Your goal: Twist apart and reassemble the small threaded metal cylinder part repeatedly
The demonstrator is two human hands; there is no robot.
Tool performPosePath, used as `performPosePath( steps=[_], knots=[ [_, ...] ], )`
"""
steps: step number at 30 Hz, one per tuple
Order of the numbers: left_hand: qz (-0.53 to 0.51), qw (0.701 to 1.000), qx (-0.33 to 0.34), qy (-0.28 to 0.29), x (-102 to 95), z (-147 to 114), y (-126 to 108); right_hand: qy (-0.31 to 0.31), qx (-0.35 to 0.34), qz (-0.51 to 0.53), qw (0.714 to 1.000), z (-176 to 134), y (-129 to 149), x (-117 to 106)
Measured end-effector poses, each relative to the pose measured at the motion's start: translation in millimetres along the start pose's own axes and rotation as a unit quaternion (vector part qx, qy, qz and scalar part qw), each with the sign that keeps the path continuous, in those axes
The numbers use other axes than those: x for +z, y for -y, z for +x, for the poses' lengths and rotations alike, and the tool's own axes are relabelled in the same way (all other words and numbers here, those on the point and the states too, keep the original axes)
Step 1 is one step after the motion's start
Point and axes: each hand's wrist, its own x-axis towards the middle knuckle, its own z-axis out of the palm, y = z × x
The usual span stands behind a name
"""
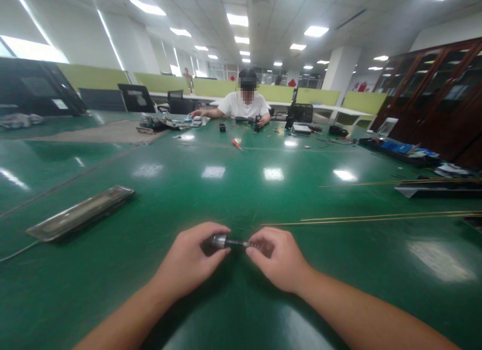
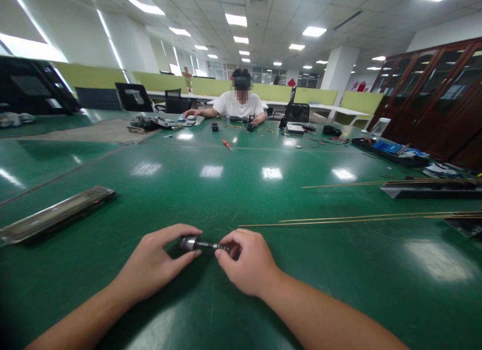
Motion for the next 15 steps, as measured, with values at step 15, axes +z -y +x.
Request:
performPosePath(
  steps=[15],
  knots=[
    [0.030, 0.992, -0.103, -0.063, -10.2, 10.4, 22.3, 0.044, -0.026, -0.004, 0.999, -2.3, 4.9, 0.8]
  ],
)
